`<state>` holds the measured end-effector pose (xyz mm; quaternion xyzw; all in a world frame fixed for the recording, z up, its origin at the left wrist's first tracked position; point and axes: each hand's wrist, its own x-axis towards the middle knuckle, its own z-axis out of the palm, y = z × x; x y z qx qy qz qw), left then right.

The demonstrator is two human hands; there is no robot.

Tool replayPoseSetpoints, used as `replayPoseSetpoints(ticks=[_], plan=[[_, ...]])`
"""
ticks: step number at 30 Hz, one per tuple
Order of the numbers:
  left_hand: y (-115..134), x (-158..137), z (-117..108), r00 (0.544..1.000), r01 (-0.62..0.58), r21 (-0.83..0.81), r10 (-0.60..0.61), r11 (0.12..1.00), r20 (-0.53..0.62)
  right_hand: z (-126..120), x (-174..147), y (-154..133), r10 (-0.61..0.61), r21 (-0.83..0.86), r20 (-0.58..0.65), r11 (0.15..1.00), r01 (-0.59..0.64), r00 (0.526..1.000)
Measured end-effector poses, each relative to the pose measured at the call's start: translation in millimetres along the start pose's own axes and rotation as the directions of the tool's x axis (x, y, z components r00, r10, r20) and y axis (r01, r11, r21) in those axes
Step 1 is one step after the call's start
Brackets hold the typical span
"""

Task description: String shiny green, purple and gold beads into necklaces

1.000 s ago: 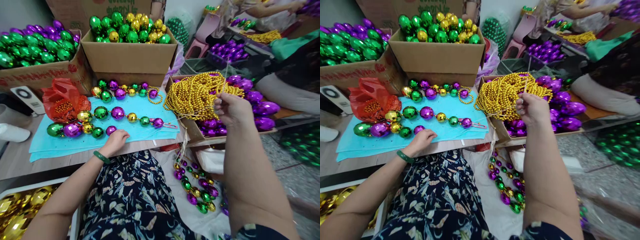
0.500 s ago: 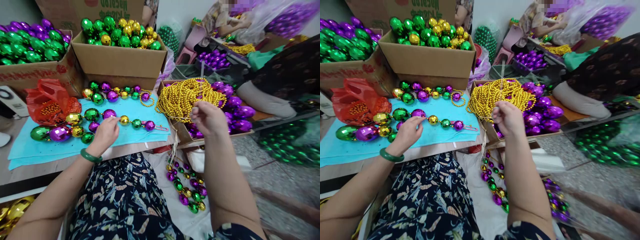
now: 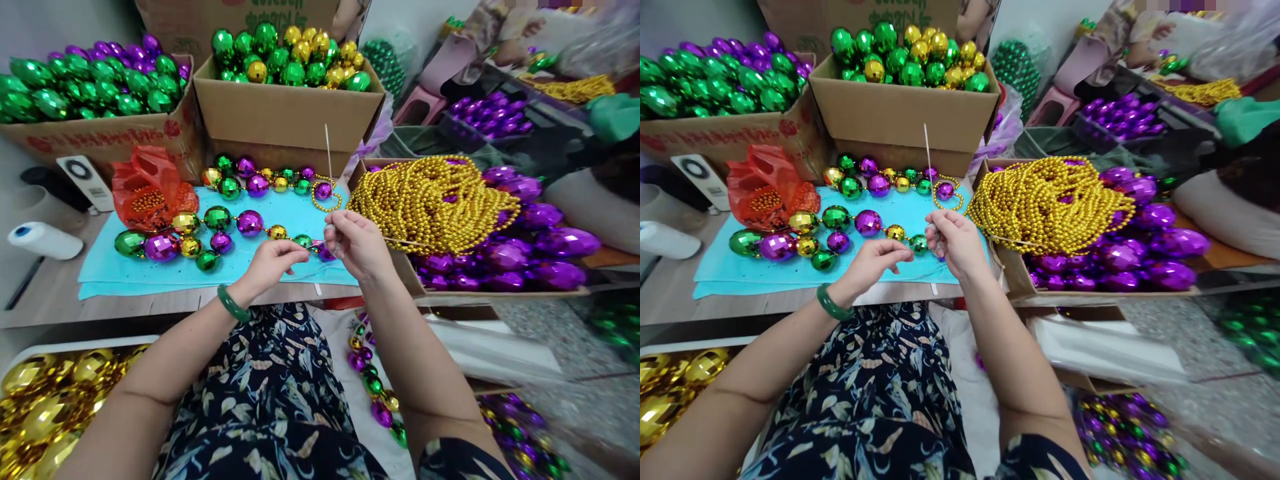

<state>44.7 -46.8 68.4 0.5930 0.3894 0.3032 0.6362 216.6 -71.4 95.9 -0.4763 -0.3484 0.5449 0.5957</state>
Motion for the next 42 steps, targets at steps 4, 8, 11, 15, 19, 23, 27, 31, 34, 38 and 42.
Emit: replayPoseSetpoints(ticks=[4, 8, 11, 15, 19, 23, 27, 31, 34, 38, 42], plan=[[-9.3, -1.7, -55.7, 0.971, 0.025, 0.123, 0.005, 0.992, -0.239, -21.2, 1.8, 9.5, 0.010, -0.002, -0.122, 1.000, -0.010, 0.993], [-24.0, 0.6, -115.1, 0.848, 0.031, 0.345, 0.158, 0.938, -0.506, -50.2, -1.7, 29.4, 0.002, -0.108, -0.245, 0.994, -0.029, 0.969], [-32.5, -0.1, -139.9, 0.788, 0.062, 0.511, 0.272, 0.857, -0.552, -71.7, -4.6, 46.5, -0.050, -0.277, -0.352, 0.960, -0.053, 0.935], [-38.5, -1.1, -143.5, 0.774, 0.146, 0.729, 0.381, 0.669, -0.505, -87.2, -9.5, 63.2, -0.265, -0.668, -0.279, 0.744, 0.012, 0.923], [-41.8, 1.7, -133.3, 0.816, 0.179, 0.882, 0.435, 0.436, -0.380, -71.1, -17.6, 79.1, -0.297, -0.939, 0.037, 0.316, 0.134, 0.954], [-44.4, 3.4, -123.8, 0.866, 0.154, 0.923, 0.403, 0.351, -0.298, -47.7, -19.7, 99.7, -0.082, -0.994, 0.099, -0.045, 0.096, 0.992], [-47.5, 0.4, -116.9, 0.895, 0.106, 0.951, 0.388, 0.290, -0.218, -44.6, -9.0, 113.4, -0.032, -0.974, 0.102, -0.209, 0.093, 0.994], [-53.0, -1.9, -108.7, 0.896, 0.068, 0.977, 0.419, 0.204, -0.150, -48.4, 9.9, 115.8, -0.013, -0.955, 0.156, -0.259, 0.148, 0.988], [-60.3, -0.1, -100.6, 0.899, 0.021, 0.993, 0.433, 0.120, -0.071, -49.6, 26.9, 115.5, 0.002, -0.950, 0.182, -0.258, 0.177, 0.983], [-71.5, 5.7, -89.1, 0.904, -0.040, 0.999, 0.427, 0.028, 0.024, -49.4, 44.2, 114.2, 0.013, -0.949, 0.190, -0.252, 0.187, 0.982], [-80.1, 10.3, -79.9, 0.926, -0.093, 0.996, 0.368, 0.007, 0.084, -49.7, 38.8, 108.7, 0.016, -0.948, 0.198, -0.251, 0.196, 0.980]])
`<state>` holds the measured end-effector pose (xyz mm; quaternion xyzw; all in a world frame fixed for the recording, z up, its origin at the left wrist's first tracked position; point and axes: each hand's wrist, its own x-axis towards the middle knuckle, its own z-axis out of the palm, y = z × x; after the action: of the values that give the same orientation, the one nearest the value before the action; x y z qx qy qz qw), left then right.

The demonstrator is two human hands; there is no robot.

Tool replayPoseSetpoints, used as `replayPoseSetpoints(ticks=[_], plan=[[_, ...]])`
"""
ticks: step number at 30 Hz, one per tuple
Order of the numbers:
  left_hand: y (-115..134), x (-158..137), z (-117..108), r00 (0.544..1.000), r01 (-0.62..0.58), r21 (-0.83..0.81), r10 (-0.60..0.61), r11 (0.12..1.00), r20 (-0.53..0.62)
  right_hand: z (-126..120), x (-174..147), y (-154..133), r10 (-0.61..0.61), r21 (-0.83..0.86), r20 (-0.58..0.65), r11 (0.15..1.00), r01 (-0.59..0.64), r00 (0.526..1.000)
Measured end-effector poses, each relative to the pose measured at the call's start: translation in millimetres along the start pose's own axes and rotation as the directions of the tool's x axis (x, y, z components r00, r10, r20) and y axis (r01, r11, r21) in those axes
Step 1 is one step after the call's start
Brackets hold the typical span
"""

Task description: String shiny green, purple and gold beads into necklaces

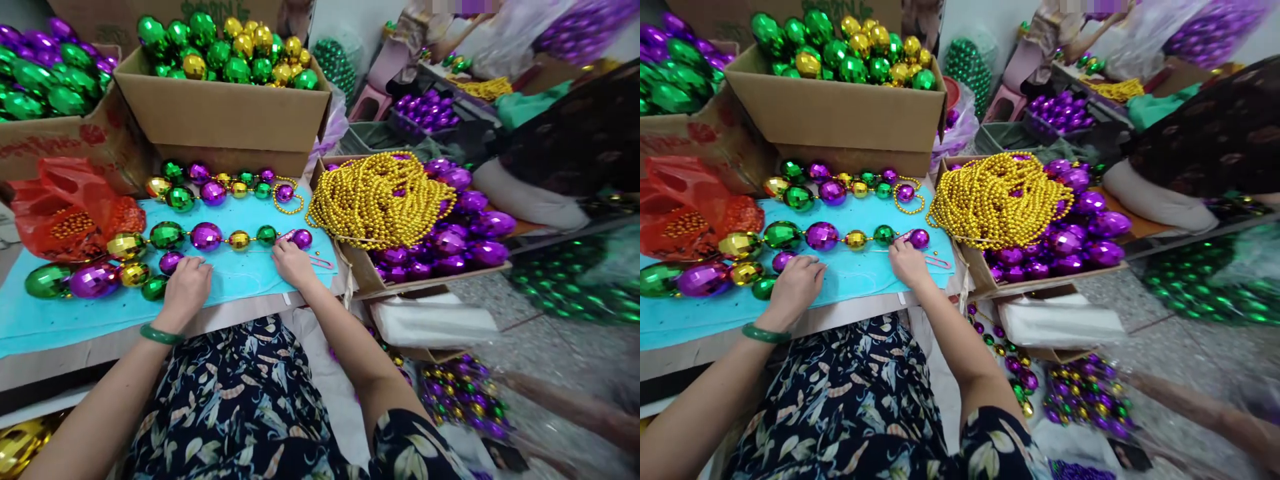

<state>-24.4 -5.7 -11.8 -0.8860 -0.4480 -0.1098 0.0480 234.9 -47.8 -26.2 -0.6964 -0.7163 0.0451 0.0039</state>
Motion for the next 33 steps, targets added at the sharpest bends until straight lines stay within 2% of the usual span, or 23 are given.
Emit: replayPoseSetpoints(ticks=[4, 9, 13, 18, 21, 23, 25, 29, 31, 33], plan=[[2.5, -0.2, 7.7, 0.998, -0.053, -0.037, 0.055, 0.998, 0.042, -5.5, -27.5, 5.9, 0.040, 0.030, -0.033, 0.999, -0.039, 0.999], [-1.3, 0.3, 18.5, 0.992, -0.117, -0.029, 0.118, 0.993, 0.048, -12.5, -73.3, 33.8, 0.233, 0.109, -0.134, 0.969, -0.220, 0.963], [-3.2, 1.6, 24.0, 0.983, -0.170, -0.020, 0.170, 0.985, 0.065, -22.8, -110.4, 66.5, 0.380, 0.188, -0.279, 0.922, -0.338, 0.882], [-4.3, 2.9, 26.6, 0.974, -0.204, 0.015, 0.202, 0.979, 0.104, -29.5, -144.0, 100.4, 0.531, 0.282, -0.429, 0.847, -0.451, 0.731], [-5.1, 3.9, 27.4, 0.973, -0.214, 0.030, 0.210, 0.976, 0.099, -28.6, -152.5, 109.0, 0.556, 0.282, -0.467, 0.830, -0.481, 0.687], [-4.8, 4.5, 27.5, 0.977, -0.200, 0.039, 0.196, 0.979, 0.080, -26.7, -151.9, 108.2, 0.549, 0.246, -0.465, 0.833, -0.495, 0.694], [-3.3, 5.2, 27.1, 0.981, -0.187, 0.053, 0.183, 0.981, 0.072, -23.9, -144.7, 102.2, 0.524, 0.209, -0.427, 0.850, -0.483, 0.737], [0.9, 6.8, 25.7, 0.987, -0.155, 0.092, 0.149, 0.984, 0.063, -16.2, -108.8, 83.1, 0.436, 0.174, -0.219, 0.898, -0.404, 0.873], [1.9, 7.3, 25.5, 0.986, -0.164, 0.093, 0.160, 0.982, 0.056, -11.8, -85.0, 76.1, 0.414, 0.178, -0.098, 0.902, -0.393, 0.905], [1.7, 7.0, 25.8, 0.983, -0.179, 0.088, 0.176, 0.980, 0.043, -7.8, -63.6, 73.4, 0.405, 0.197, -0.019, 0.898, -0.394, 0.914]])
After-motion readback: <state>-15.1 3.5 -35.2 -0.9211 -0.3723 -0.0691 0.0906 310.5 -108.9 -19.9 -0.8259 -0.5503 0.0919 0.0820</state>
